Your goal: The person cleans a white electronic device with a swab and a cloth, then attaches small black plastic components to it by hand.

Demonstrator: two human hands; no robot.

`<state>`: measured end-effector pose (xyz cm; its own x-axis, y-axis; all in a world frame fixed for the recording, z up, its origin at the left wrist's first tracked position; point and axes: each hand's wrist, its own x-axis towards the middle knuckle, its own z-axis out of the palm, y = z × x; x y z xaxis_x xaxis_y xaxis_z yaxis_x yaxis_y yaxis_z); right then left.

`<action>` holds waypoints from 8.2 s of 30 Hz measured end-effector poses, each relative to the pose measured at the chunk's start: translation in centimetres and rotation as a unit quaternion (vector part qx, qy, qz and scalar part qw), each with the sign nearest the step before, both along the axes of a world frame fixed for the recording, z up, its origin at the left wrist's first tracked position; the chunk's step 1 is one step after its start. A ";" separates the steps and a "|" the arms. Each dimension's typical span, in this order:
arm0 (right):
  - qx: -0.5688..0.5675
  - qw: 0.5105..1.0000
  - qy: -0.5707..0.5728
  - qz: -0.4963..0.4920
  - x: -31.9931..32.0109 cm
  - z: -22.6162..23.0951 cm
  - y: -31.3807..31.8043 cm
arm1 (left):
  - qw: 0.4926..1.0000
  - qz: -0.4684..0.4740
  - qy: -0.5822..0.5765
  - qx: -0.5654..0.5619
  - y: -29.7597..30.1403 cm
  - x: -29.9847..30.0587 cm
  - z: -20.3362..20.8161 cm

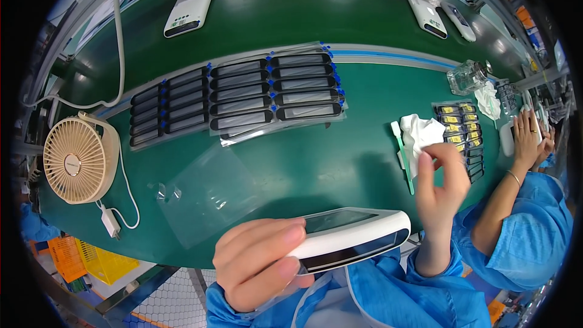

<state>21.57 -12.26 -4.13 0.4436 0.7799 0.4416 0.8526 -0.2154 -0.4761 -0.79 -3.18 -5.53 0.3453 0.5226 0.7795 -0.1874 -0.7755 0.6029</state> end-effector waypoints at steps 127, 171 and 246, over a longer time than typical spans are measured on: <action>0.184 0.858 0.348 0.329 -3.2 5.0 -2.0 | 0.993 0.111 0.015 0.035 -2.6 -0.2 -1.1; 0.119 0.860 0.455 0.200 -3.7 5.7 -3.5 | 0.991 0.100 0.067 0.061 -2.8 -0.7 -1.0; -0.076 0.991 0.073 0.083 4.6 -3.9 -3.0 | 0.768 -0.013 -0.113 -0.630 16.4 7.1 1.7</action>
<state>26.15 -15.23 -8.07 0.3545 0.9000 0.2536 0.8069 -0.1574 -0.5693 6.33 13.21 -3.84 0.2988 0.9068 -0.2972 -0.4032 0.4023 0.8219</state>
